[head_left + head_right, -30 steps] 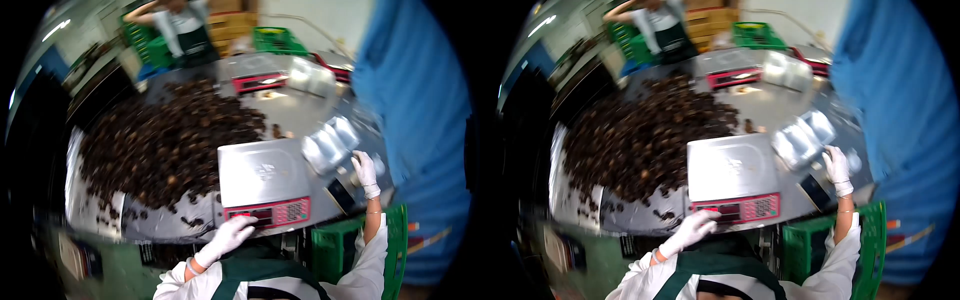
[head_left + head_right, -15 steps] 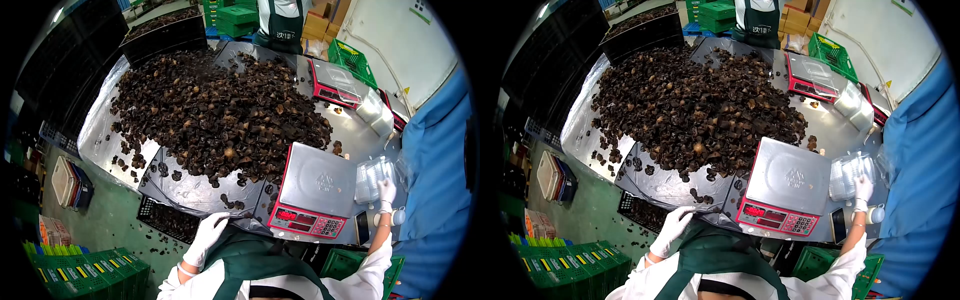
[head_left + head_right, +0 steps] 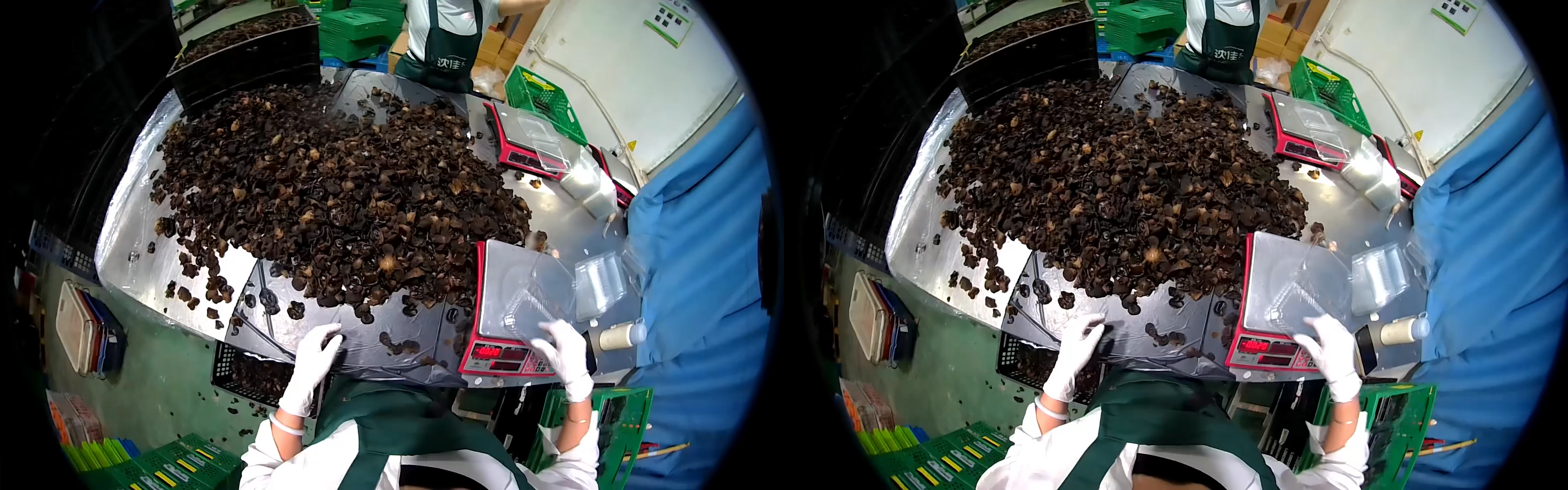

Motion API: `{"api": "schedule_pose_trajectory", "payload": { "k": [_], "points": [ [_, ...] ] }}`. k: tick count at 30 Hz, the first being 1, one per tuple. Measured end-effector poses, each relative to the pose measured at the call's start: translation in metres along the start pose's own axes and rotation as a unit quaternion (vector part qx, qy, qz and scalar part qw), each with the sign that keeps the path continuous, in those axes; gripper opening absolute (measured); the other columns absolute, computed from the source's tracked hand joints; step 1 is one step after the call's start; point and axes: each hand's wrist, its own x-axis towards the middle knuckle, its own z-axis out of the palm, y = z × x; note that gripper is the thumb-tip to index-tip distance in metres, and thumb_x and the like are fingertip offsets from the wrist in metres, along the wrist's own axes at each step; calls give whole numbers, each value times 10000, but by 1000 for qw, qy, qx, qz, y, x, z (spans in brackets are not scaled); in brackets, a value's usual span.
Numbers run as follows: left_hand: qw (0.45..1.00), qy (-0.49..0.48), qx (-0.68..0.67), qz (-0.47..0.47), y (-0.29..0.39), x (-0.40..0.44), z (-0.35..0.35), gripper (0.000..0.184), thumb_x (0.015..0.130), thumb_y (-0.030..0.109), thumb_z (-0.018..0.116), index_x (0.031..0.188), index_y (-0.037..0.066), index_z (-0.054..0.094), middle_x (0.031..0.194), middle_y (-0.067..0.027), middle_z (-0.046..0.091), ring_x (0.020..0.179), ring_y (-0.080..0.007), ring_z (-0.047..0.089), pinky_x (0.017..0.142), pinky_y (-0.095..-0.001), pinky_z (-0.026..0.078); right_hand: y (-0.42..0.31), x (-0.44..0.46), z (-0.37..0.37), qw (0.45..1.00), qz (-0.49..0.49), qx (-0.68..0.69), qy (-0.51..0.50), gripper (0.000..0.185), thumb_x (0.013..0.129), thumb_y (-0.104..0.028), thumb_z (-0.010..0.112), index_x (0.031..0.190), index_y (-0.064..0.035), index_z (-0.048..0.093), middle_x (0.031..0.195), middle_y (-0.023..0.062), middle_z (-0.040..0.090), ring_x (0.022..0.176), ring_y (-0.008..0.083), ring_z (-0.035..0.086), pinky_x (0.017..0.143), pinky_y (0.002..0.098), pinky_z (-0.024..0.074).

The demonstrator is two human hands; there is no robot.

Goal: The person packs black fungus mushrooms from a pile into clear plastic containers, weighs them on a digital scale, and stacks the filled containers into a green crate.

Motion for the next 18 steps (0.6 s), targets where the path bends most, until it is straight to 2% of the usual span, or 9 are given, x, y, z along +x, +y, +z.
{"api": "schedule_pose_trajectory", "payload": {
  "k": [2,5,8,10,12,14,16,17,18],
  "points": [
    [1000,-9,-18,11,-3,8,-6,260,858,146,643,1083,16,639,1026,-129,667,926,-244,649,827,-329,504,-47,30,10,987,54,150,-24,221,807,-240,698,930,-57,678,867,108,664,810,266,653,725,349,513],
    [997,-32,-40,52,-3,17,-6,257,863,146,638,1088,21,638,1052,-134,664,976,-256,640,859,-328,491,-95,84,83,965,-17,262,-9,167,855,-206,651,923,-59,690,876,98,673,800,262,658,728,334,524],
    [993,-76,-40,78,7,18,-6,261,861,158,633,1088,28,638,1056,-146,657,982,-289,631,872,-346,484,-126,136,182,966,-1,260,22,275,814,-233,685,1033,-71,651,961,106,658,860,262,643,739,334,522],
    [991,-90,-40,86,6,15,-10,258,860,158,627,1087,36,637,1030,-153,652,972,-303,626,869,-356,484,-139,156,233,985,-91,96,116,456,766,-239,710,1171,-82,571,1043,119,600,925,272,602,738,354,518],
    [992,-98,-41,71,5,10,-18,254,859,160,627,1081,35,638,1023,-155,649,974,-305,623,871,-359,484,-156,164,248,999,-15,3,-37,543,745,-202,713,1241,-97,520,1079,123,564,1002,291,573,784,378,510],
    [992,-85,-26,85,-6,6,-27,250,866,160,626,1083,38,642,1029,-143,658,965,-284,634,864,-350,488,-143,158,275,995,-59,72,37,514,766,-162,682,1250,-92,523,1019,138,571,936,296,586,775,383,511],
    [995,-66,-70,39,-16,0,-33,243,877,156,620,1090,41,646,1034,-129,671,948,-245,647,852,-331,492,-140,149,267,975,-95,184,86,486,819,-162,646,1283,-91,519,1048,142,613,922,241,619,767,332,515],
    [994,-66,-84,18,-17,-2,-36,238,888,152,612,1095,42,650,1035,-120,679,934,-212,651,840,-313,494,-138,142,252,908,91,386,-134,434,890,-175,591,1308,-84,512,1102,121,643,935,184,642,768,298,515],
    [994,-65,-85,17,-17,-2,-37,238,888,152,612,1095,42,650,1035,-120,679,934,-212,651,840,-313,494,-136,136,244,776,149,578,-203,412,933,-206,568,1316,-68,504,1172,98,631,976,161,642,763,284,521]
  ]
}}
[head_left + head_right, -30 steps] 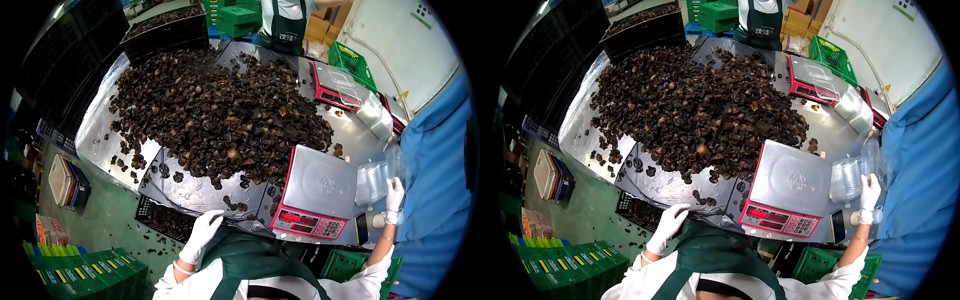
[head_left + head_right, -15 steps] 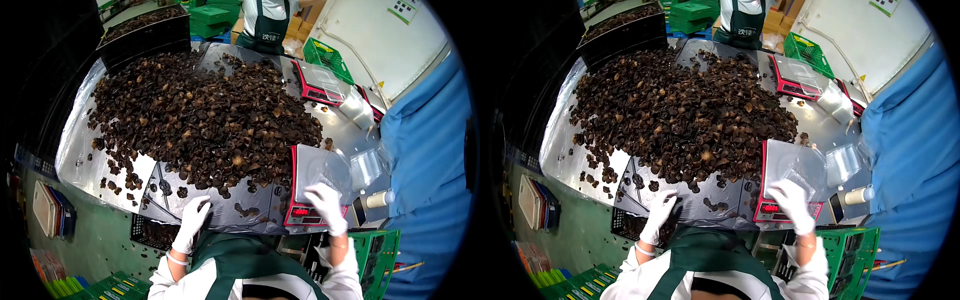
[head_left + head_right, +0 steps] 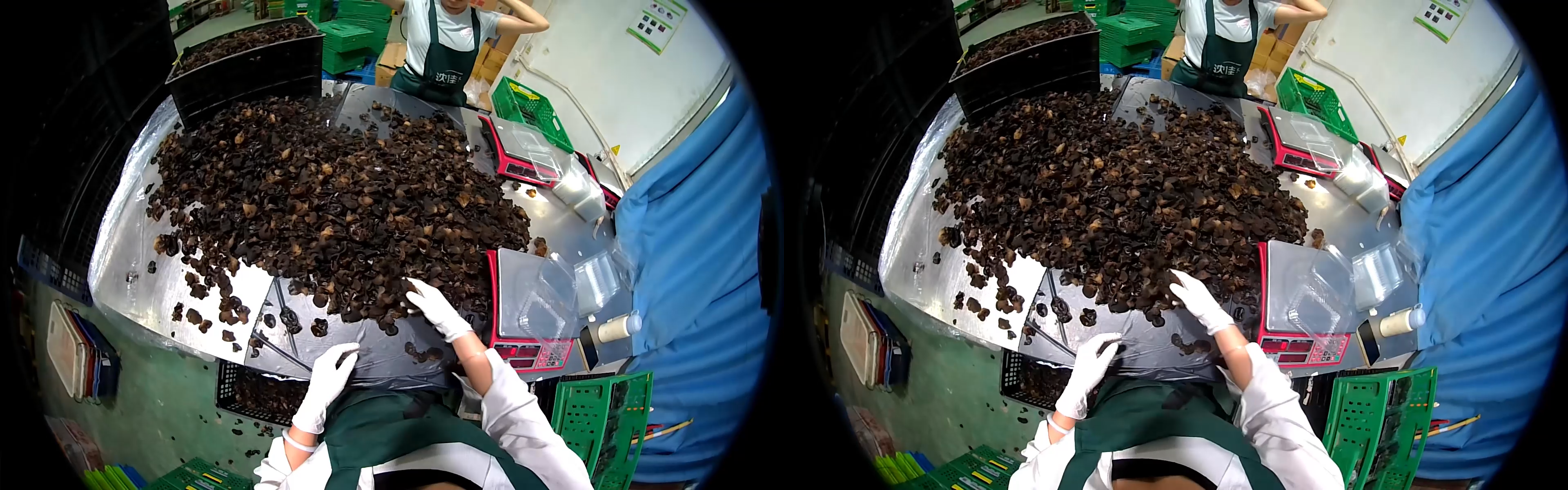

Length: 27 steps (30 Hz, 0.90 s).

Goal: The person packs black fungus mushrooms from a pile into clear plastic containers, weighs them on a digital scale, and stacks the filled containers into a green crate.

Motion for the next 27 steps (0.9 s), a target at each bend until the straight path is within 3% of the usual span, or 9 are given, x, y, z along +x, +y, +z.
{"api": "schedule_pose_trajectory", "payload": {
  "k": [4,9,10,12,13,15,17,21,27],
  "points": [
    [999,-10,-31,-8,13,8,4,234,894,147,601,1093,36,655,1020,-119,678,927,-202,648,837,-303,492,-10,-36,5,939,42,312,-135,482,951,-282,550,1329,1,454,1237,177,582,1044,247,625,867,345,533],
    [996,-47,-81,15,33,21,16,224,896,122,593,1090,31,657,1015,-111,675,930,-192,643,847,-295,486,-13,-57,21,902,37,397,-163,626,915,-323,604,1385,10,361,1278,202,538,1026,264,616,874,350,524],
    [994,-57,-93,10,36,22,17,218,895,116,592,1085,31,660,1013,-110,676,934,-184,640,852,-293,484,-17,-61,25,888,14,422,-181,559,932,-251,586,1375,20,378,1266,181,547,1024,229,610,883,323,511],
    [995,-79,-52,38,36,27,18,272,911,123,587,1158,13,619,1027,-97,666,939,-169,632,847,-281,481,-28,-71,32,953,-17,277,-119,479,934,-133,569,1357,25,407,1266,140,552,1038,184,600,914,290,482],
    [978,-98,-180,-35,39,28,23,314,921,134,583,1205,-1,578,1043,-90,654,944,-163,626,844,-276,482,-40,-77,44,977,-94,185,-40,461,912,-35,569,1347,24,428,1244,99,570,1055,169,593,949,281,449],
    [914,-126,-364,-127,34,29,29,430,943,152,569,1313,-38,460,1091,-77,617,947,-147,609,840,-258,488,-57,-88,46,993,-108,34,-23,520,835,-43,665,1319,2,481,1201,89,595,1063,166,583,943,300,457],
    [906,-126,-382,-133,42,28,31,430,942,149,569,1314,-37,460,1095,-78,617,948,-141,606,845,-256,490,-69,-93,50,981,-156,-117,24,470,804,-86,708,1242,-19,550,1174,110,612,1055,197,599,931,316,465],
    [881,-121,-431,-155,50,30,33,413,931,128,575,1304,-18,471,1131,-78,593,969,-118,590,843,-253,508,-70,-96,52,937,-245,-238,68,448,782,-170,730,1186,-59,571,1178,152,596,1072,322,589,933,378,469],
    [853,-78,-486,-172,52,21,36,342,909,90,595,1227,1,506,1103,-60,580,962,-112,586,828,-272,533,-88,-101,49,912,-305,-261,89,298,785,-127,709,1066,-56,638,1128,133,624,1004,291,613,889,363,486]
  ]
}}
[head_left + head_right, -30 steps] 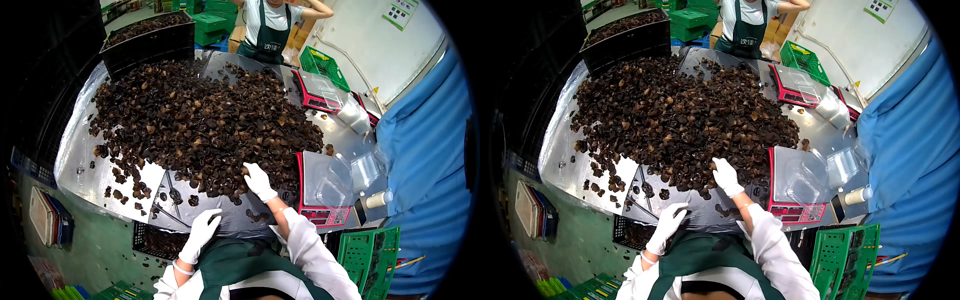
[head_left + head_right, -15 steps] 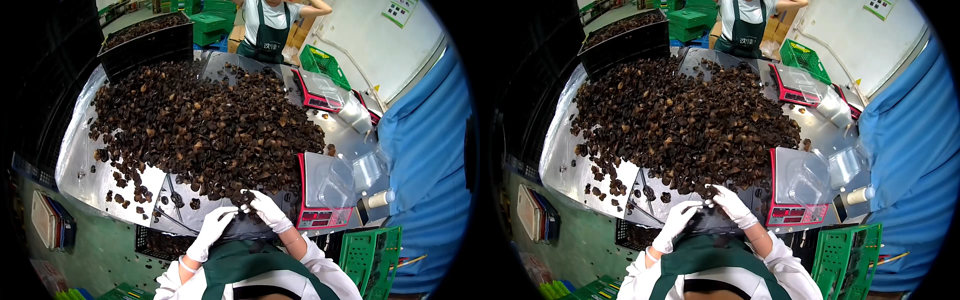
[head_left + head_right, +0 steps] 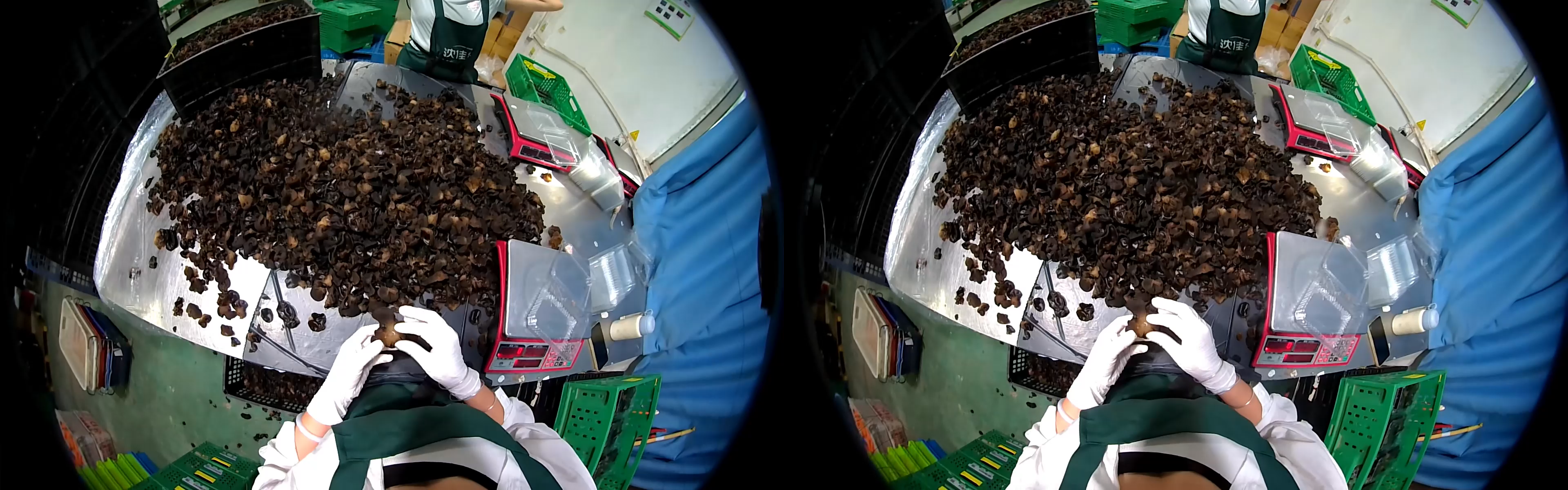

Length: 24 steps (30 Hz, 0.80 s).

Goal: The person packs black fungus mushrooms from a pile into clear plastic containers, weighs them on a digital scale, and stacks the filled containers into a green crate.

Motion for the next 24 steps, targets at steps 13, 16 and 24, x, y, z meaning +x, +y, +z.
{"api": "schedule_pose_trajectory", "payload": {
  "k": [13,16,24],
  "points": [
    [948,85,265,154,-9,-15,9,366,826,-35,632,1181,-58,548,1074,-89,604,917,-114,600,815,-245,503,-11,-6,-3,998,55,23,5,92,825,-117,659,902,-66,655,855,94,632,712,263,634,635,331,504],
    [926,77,334,158,-7,-17,10,360,824,-33,630,1177,-44,560,1077,-79,606,919,-104,601,815,-244,504,-13,-10,-5,997,75,34,-12,84,835,-118,645,903,-69,642,844,103,624,700,278,631,622,338,504],
    [935,63,314,156,-6,-14,8,354,819,-18,641,1166,-35,572,1063,-74,618,930,-101,607,818,-238,501,-14,-7,-3,996,87,15,-8,66,824,-63,646,879,-27,638,836,113,631,719,262,635,645,313,499]
  ]
}}
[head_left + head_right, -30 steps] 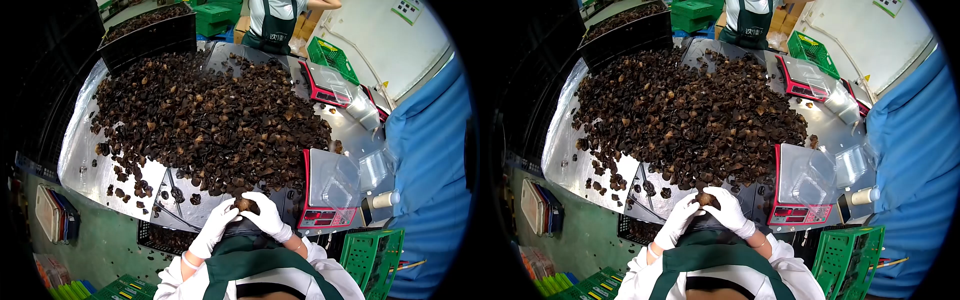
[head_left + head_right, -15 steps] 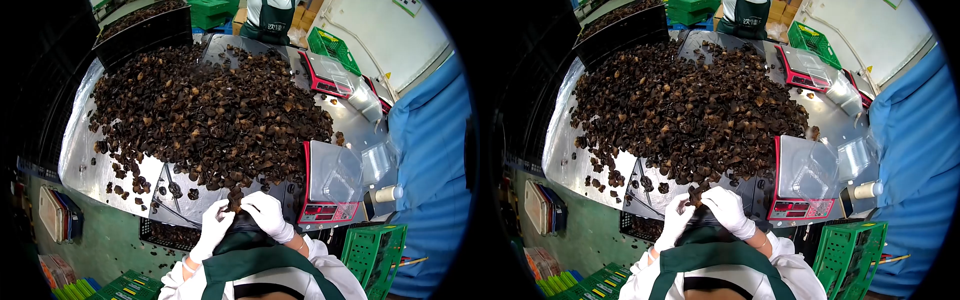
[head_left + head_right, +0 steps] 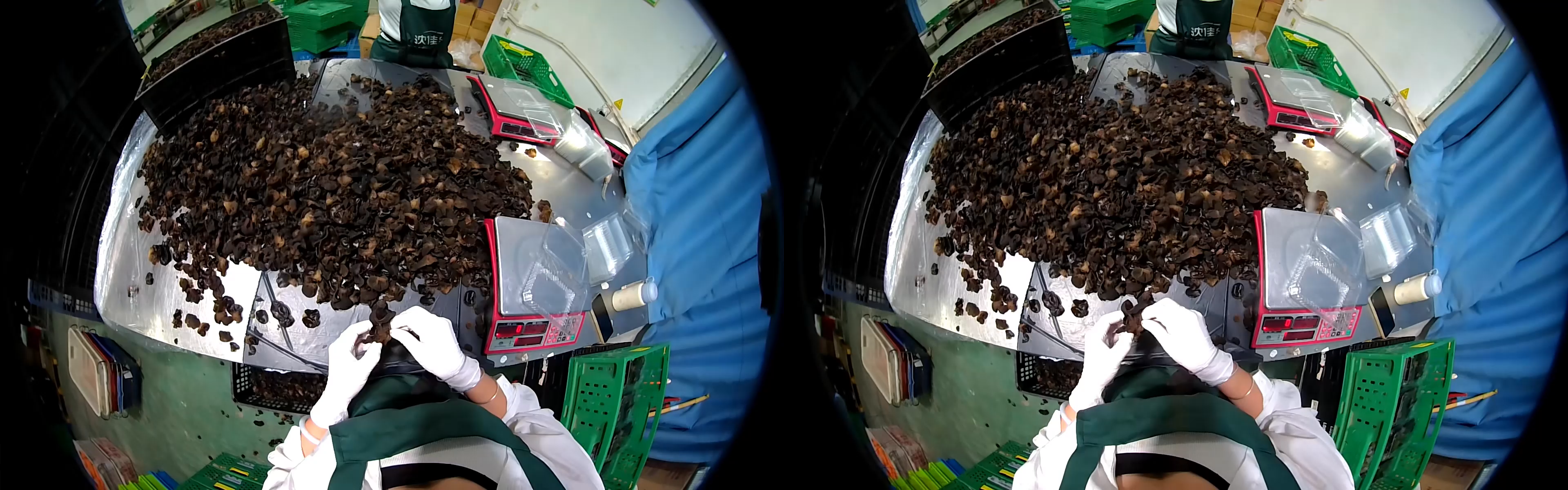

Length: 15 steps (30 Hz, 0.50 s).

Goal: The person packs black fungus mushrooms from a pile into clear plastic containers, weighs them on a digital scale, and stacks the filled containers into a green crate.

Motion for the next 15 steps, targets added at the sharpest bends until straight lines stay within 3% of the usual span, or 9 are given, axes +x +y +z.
{"api": "schedule_pose_trajectory", "payload": {
  "k": [3,10,13,15],
  "points": [
    [1000,0,10,14,2,2,-2,353,816,-13,646,1161,-35,573,1058,-76,622,930,-103,611,813,-239,503,5,1,-1,1000,-18,7,-16,77,860,-122,603,910,-65,600,843,106,594,711,298,622,628,361,499],
    [999,11,32,28,-1,6,-2,352,812,-6,651,1151,-47,563,1055,-78,620,911,-104,607,806,-237,500,7,6,9,1000,-23,-15,-7,86,848,-106,597,915,-55,583,803,109,559,667,295,603,589,366,487],
    [1000,8,-20,7,2,4,1,379,820,1,648,1180,-47,537,1077,-70,608,937,-106,587,820,-242,493,7,8,8,999,-6,-40,-4,92,826,-72,606,914,-51,592,833,105,581,681,269,623,591,345,493],
    [998,3,-58,2,0,7,-3,381,862,4,589,1228,-39,490,1111,-75,579,1004,-115,560,851,-289,506,4,9,8,999,1,40,27,99,821,-46,624,919,-43,611,868,89,611,709,217,647,619,306,514]
  ]
}}
